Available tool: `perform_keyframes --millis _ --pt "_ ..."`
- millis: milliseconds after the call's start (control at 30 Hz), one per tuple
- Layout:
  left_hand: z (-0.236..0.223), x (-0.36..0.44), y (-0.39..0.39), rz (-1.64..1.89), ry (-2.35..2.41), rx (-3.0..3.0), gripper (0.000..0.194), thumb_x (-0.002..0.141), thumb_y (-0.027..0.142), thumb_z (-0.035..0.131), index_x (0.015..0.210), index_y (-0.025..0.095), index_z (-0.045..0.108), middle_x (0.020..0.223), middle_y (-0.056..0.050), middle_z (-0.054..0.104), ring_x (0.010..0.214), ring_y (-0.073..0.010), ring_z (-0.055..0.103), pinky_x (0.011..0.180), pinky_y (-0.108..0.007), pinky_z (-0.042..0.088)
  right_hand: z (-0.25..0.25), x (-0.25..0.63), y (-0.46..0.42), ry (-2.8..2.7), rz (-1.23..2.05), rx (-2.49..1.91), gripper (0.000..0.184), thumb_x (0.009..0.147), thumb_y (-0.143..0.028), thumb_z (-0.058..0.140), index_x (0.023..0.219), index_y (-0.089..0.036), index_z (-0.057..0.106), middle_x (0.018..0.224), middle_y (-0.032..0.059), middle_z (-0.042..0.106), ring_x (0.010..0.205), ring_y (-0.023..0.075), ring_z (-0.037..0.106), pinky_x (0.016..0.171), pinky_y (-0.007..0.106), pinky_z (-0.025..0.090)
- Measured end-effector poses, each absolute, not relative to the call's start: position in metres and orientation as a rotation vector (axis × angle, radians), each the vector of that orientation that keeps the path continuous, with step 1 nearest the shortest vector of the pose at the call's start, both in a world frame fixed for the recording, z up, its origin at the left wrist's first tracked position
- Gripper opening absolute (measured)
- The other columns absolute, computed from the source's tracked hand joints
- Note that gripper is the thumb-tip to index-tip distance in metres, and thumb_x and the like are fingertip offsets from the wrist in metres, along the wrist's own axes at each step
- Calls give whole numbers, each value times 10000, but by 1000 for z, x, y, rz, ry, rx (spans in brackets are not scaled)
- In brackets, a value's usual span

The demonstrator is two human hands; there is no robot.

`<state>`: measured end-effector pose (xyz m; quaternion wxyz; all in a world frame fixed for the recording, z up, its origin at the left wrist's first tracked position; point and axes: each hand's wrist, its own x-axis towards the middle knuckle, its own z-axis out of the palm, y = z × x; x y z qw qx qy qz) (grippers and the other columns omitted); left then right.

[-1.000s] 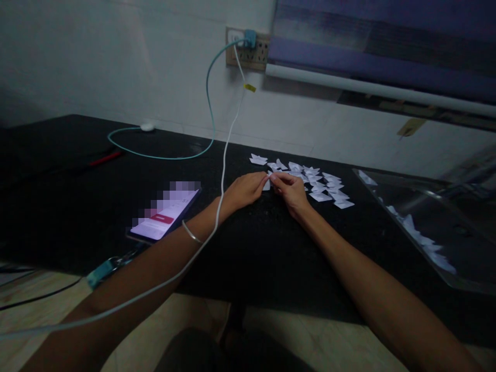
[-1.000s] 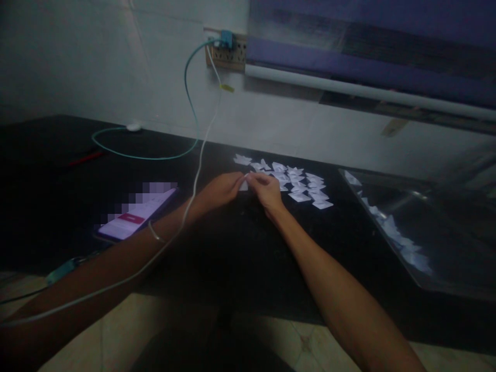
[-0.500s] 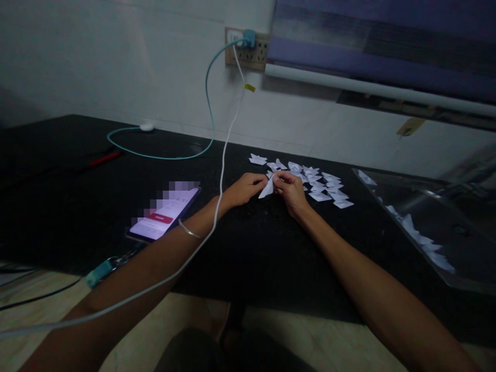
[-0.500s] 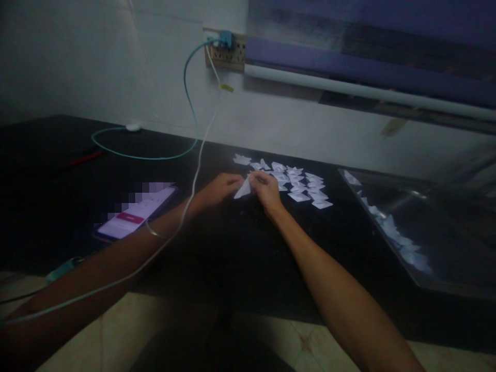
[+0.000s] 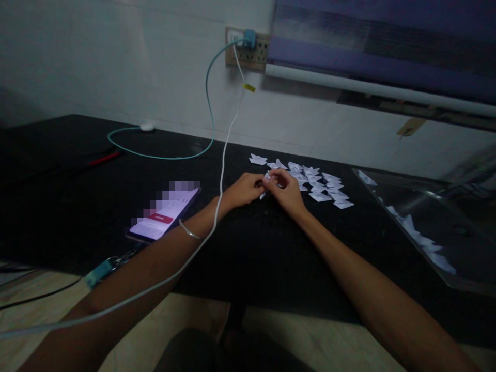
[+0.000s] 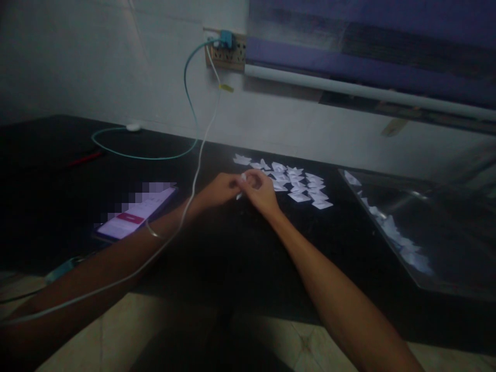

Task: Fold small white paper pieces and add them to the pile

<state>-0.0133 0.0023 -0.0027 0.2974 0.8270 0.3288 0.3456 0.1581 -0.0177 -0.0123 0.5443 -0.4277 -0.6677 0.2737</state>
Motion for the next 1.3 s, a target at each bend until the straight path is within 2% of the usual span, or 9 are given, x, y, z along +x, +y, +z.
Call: perform_keyframes --millis 133,300,433,567,633,733,800,1100,1300 --pt "-3 -14 4 935 916 2285 198 894 216 530 876 139 711 739 -43 701 649 -142 605 637 -262 439 -10 152 -26 -1633 413 -1155 273 804 -309 716 1022 -245 565 819 -15 573 651 148 530 621 316 431" --pt "-1 -12 1 1000 1038 2265 237 935 303 554 910 133 718 702 -53 694 626 -151 613 605 -265 434 -11 151 -30 -1693 220 -1250 180 821 -179 605 980 -238 543 785 6 577 674 172 536 651 335 416" --pt "-2 -10 1 1008 1011 2215 166 874 208 601 971 137 716 757 -53 716 666 -152 632 625 -261 459 -11 153 -30 -1749 198 -1321 91 807 -179 610 854 -231 550 735 13 585 675 182 526 650 333 395" --pt "-6 -10 7 1068 911 2035 221 850 280 684 1020 139 695 863 -69 730 716 -148 637 662 -268 485 -11 155 -29 -1719 146 -1313 93 809 -169 610 862 -231 564 729 15 587 673 186 525 658 342 395" --pt "-6 -10 10 1059 842 1930 279 917 400 625 1002 143 692 882 -78 723 726 -149 639 666 -275 488 -11 155 -30 -1723 111 -1281 70 833 -187 606 868 -231 565 768 23 600 691 187 531 676 350 406" --pt "-5 -9 12 964 794 1865 526 1018 558 403 859 151 694 794 -84 696 703 -156 630 662 -293 483 -10 155 -33 -1754 69 -1224 56 856 -185 596 867 -230 565 839 41 614 731 190 545 698 359 421" --pt "-4 -9 13 890 773 1868 584 1016 597 385 773 157 684 740 -79 682 693 -156 617 669 -298 480 -9 155 -34 -1769 52 -1203 68 861 -169 591 887 -230 576 875 50 616 754 195 550 708 365 427" --pt "-1 -14 15 823 611 1767 335 933 403 568 735 162 691 753 -48 697 723 -136 629 754 -291 496 -6 154 -34 -1732 179 -1122 122 831 -157 600 929 -229 601 932 50 639 757 188 574 709 360 466" --pt "-4 -16 21 840 657 1777 333 947 409 545 795 160 706 726 -54 690 653 -135 624 664 -277 477 -5 158 -26 -1566 603 -1050 308 768 -210 631 1072 -255 610 1075 50 658 837 185 614 691 320 497"
